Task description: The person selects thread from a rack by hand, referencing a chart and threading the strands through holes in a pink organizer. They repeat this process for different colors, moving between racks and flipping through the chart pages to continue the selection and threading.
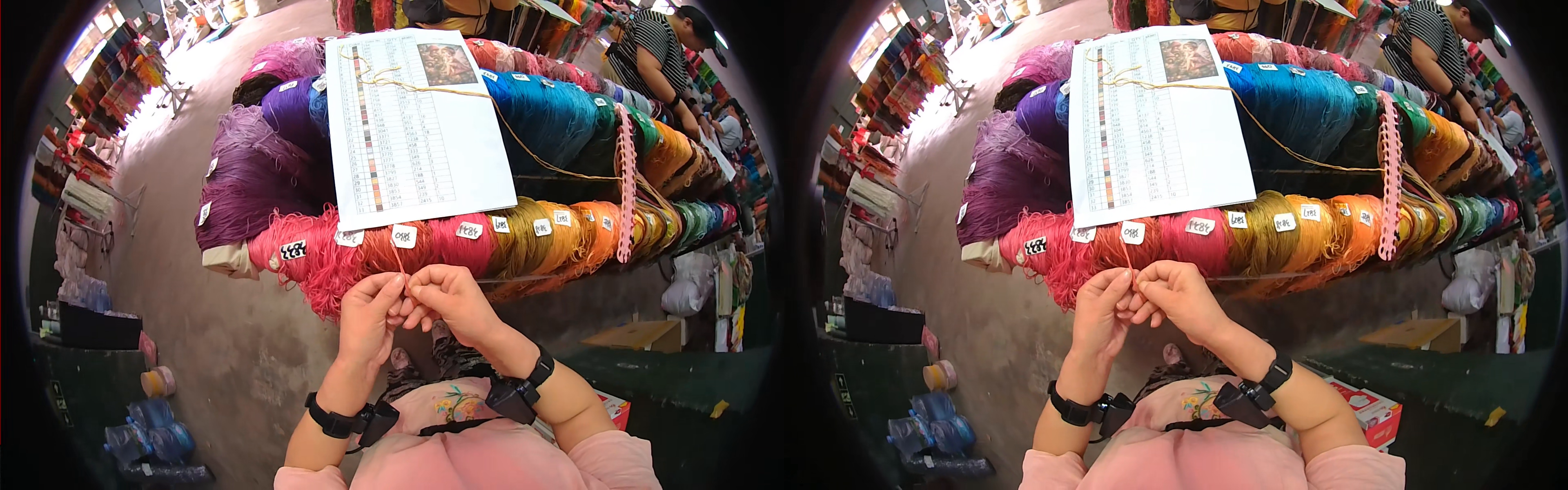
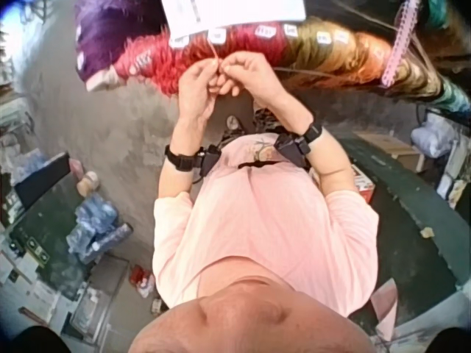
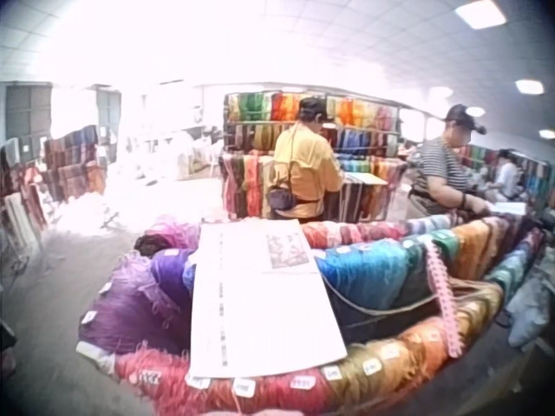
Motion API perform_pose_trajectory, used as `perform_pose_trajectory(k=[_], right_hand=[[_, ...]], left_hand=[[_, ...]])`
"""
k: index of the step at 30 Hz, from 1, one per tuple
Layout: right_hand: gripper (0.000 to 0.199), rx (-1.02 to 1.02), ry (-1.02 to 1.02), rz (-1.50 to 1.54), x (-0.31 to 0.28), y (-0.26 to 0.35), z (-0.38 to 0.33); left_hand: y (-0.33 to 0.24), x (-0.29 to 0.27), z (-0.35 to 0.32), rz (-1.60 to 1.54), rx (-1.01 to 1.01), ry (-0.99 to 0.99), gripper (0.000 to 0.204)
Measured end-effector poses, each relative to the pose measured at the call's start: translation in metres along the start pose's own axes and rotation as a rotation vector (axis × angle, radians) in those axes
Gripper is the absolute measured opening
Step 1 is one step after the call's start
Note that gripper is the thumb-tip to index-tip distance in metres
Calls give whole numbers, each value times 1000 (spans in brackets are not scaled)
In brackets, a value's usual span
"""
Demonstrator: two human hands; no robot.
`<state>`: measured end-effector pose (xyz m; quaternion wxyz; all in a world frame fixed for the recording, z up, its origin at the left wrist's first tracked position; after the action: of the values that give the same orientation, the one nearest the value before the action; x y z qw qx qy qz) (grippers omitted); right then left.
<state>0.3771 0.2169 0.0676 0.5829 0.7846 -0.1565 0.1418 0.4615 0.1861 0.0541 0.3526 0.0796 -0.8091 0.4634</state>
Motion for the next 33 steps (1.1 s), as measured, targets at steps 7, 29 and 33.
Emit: perform_pose_trajectory(k=[7, 29, 33], right_hand=[[13, -15, -28, -82, -2, 3, 2], [20, -792, -282, -1116, 24, 74, -28], [47, -880, -84, -1877, 42, 37, -2]], left_hand=[[2, 4, 1, -9, -12, 31, 11], [-21, -22, -36, -7, 156, -48, 10], [-18, -99, -84, 249, 5, -61, 11]])
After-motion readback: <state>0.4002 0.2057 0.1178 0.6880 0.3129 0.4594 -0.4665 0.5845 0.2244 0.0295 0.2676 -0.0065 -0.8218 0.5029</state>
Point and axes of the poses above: each hand's wrist, its own z-axis towards the middle knuckle, its own x-axis out of the palm, y = z × x, the point moved 8 cm from there along z, towards the middle knuckle, and after that the axes turned 2 degrees about -z, right-handed, at the moved point
